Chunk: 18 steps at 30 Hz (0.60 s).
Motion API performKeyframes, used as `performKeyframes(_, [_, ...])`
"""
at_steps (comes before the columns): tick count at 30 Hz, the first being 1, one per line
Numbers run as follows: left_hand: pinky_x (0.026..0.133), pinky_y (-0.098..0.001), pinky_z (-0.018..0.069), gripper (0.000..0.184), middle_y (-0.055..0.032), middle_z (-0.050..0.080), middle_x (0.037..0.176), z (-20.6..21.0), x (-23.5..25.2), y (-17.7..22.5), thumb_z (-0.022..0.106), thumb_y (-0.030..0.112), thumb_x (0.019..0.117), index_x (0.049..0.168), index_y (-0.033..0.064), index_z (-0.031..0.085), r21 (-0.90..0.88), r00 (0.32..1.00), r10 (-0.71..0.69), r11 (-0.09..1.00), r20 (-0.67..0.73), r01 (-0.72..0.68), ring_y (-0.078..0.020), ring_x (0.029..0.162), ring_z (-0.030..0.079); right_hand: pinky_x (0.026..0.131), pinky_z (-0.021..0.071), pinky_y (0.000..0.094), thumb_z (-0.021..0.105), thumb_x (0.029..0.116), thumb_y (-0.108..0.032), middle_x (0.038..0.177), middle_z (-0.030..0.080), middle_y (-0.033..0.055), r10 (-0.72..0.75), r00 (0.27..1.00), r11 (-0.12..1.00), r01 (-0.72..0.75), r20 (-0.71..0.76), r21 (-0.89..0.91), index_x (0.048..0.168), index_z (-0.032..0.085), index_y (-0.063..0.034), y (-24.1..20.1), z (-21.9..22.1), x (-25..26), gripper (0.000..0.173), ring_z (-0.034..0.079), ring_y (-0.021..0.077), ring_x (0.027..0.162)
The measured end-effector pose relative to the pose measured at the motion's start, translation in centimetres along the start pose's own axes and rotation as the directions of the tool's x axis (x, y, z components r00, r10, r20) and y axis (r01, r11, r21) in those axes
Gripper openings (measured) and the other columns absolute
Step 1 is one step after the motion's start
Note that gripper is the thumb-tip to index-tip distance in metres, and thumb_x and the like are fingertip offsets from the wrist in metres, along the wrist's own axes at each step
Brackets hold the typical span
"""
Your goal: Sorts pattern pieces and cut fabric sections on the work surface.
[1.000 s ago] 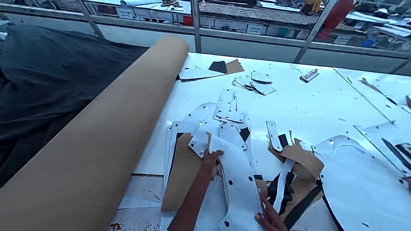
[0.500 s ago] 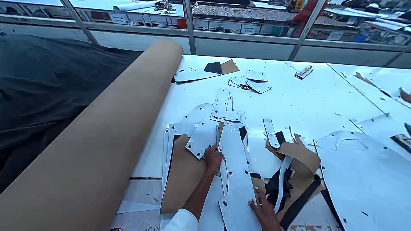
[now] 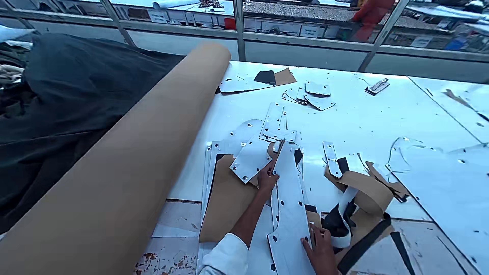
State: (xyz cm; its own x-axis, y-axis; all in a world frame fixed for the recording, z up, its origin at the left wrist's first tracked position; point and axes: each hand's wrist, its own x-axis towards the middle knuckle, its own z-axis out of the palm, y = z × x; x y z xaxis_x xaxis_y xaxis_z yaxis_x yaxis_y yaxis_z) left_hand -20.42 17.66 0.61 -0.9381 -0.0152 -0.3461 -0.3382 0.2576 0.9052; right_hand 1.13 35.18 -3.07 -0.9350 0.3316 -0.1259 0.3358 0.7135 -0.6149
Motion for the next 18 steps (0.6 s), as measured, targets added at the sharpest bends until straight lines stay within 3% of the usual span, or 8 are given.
performKeyframes(3, [0.091, -0.0527, 0.0537, 0.050, -0.0262, 0.064, 0.122, -0.2, -0.3, 1.9, 0.071, 0.006, 0.0936, 0.140, -0.0019, 0.054, -0.194, 0.995, 0.073, 0.979, 0.062, -0.060, -0.0350, 0.105, 0.064, 0.093, 0.0521, 0.0569, 0.085, 0.0799, -0.023, 0.137, 0.050, 0.0341, -0.001, 0.997, 0.990, 0.012, -0.074, 0.142, 0.143, 0.054, 0.0032, 0.0, -0.9, 0.3, 0.075, 0.058, 0.0462, 0.114])
performKeyframes(6, [0.082, -0.0414, 0.0579, 0.047, -0.0204, 0.067, 0.112, -0.6, -2.9, 5.5, 0.068, 0.002, 0.0946, 0.138, -0.0042, 0.051, -0.388, 0.969, 0.186, 0.915, 0.160, -0.111, -0.0231, 0.093, 0.067, 0.095, 0.0518, 0.0567, 0.087, 0.0734, -0.038, 0.144, 0.046, 0.0342, 0.001, 0.990, 0.940, 0.047, -0.140, 0.339, 0.149, 0.042, 0.0085, 0.0, -2.9, 1.2, 0.099, 0.054, 0.0450, 0.124])
performKeyframes(8, [0.079, -0.0372, 0.0587, 0.048, -0.0162, 0.067, 0.108, -0.8, -5.6, 8.6, 0.066, 0.000, 0.0952, 0.140, -0.0019, 0.049, -0.487, 0.945, 0.227, 0.869, 0.237, -0.087, -0.0186, 0.090, 0.068, 0.105, 0.0488, 0.0451, 0.086, 0.0685, -0.045, 0.148, 0.048, 0.0256, 0.030, 0.995, 0.849, 0.023, -0.091, 0.527, 0.153, 0.032, 0.0075, -0.4, -4.4, 2.0, 0.113, 0.051, 0.0315, 0.133])
performKeyframes(9, [0.080, -0.0358, 0.0585, 0.048, -0.0143, 0.067, 0.108, -0.8, -6.7, 9.9, 0.065, -0.001, 0.0954, 0.140, -0.0010, 0.049, -0.526, 0.929, 0.247, 0.847, 0.276, -0.070, -0.0171, 0.090, 0.068, 0.104, 0.0497, 0.0373, 0.086, 0.0669, -0.044, 0.147, 0.051, 0.0197, 0.041, 0.998, 0.785, -0.007, -0.040, 0.620, 0.154, 0.029, 0.0052, -0.7, -5.1, 2.2, 0.115, 0.054, 0.0225, 0.132])
performKeyframes(11, [0.082, -0.0340, 0.0592, 0.044, -0.0116, 0.068, 0.106, -0.3, -8.1, 11.7, 0.063, -0.002, 0.0956, 0.138, -0.0004, 0.051, -0.597, 0.900, 0.287, 0.802, 0.328, -0.038, -0.0152, 0.090, 0.068, 0.087, 0.0586, 0.0245, 0.088, 0.0655, -0.035, 0.120, 0.066, 0.0039, 0.053, 0.997, 0.636, -0.071, 0.048, 0.768, 0.140, 0.041, 0.0006, -0.9, -6.1, 2.4, 0.095, 0.066, 0.0062, 0.107])
performKeyframes(13, [0.082, -0.0329, 0.0593, 0.037, -0.0102, 0.068, 0.103, 0.5, -8.2, 12.4, 0.062, -0.002, 0.0970, 0.133, -0.0007, 0.053, -0.636, 0.893, 0.315, 0.771, 0.322, -0.043, -0.0140, 0.088, 0.068, 0.081, 0.0600, 0.0232, 0.084, 0.0691, -0.019, 0.102, 0.071, -0.0018, 0.080, 0.985, 0.521, -0.173, 0.154, 0.836, 0.124, 0.051, -0.0023, -0.9, -6.5, 2.0, 0.066, 0.069, 0.0037, 0.092])
performKeyframes(15, [0.085, -0.0341, 0.0572, 0.039, -0.0127, 0.067, 0.106, 1.0, -7.0, 11.8, 0.062, 0.000, 0.0982, 0.136, -0.0026, 0.052, -0.588, 0.906, 0.328, 0.800, 0.268, -0.116, -0.0151, 0.091, 0.066, 0.082, 0.0605, 0.0254, 0.075, 0.0807, -0.005, 0.101, 0.072, 0.0032, 0.121, 0.966, 0.484, -0.258, 0.228, 0.836, 0.125, 0.052, 0.0001, -1.3, -6.4, 1.3, 0.051, 0.070, 0.0079, 0.091])
performKeyframes(18, [0.089, -0.0474, 0.0551, 0.050, -0.0208, 0.067, 0.120, -0.6, -4.5, 8.6, 0.069, 0.017, 0.0986, 0.140, -0.0037, 0.050, -0.221, 0.939, 0.264, 0.951, 0.218, -0.216, -0.0286, 0.103, 0.067, 0.077, 0.0629, 0.0293, 0.072, 0.0866, 0.000, 0.104, 0.070, 0.0111, 0.216, 0.938, 0.483, -0.344, 0.270, 0.805, 0.135, 0.044, 0.0024, -1.6, -5.8, 0.7, 0.056, 0.072, 0.0140, 0.088])
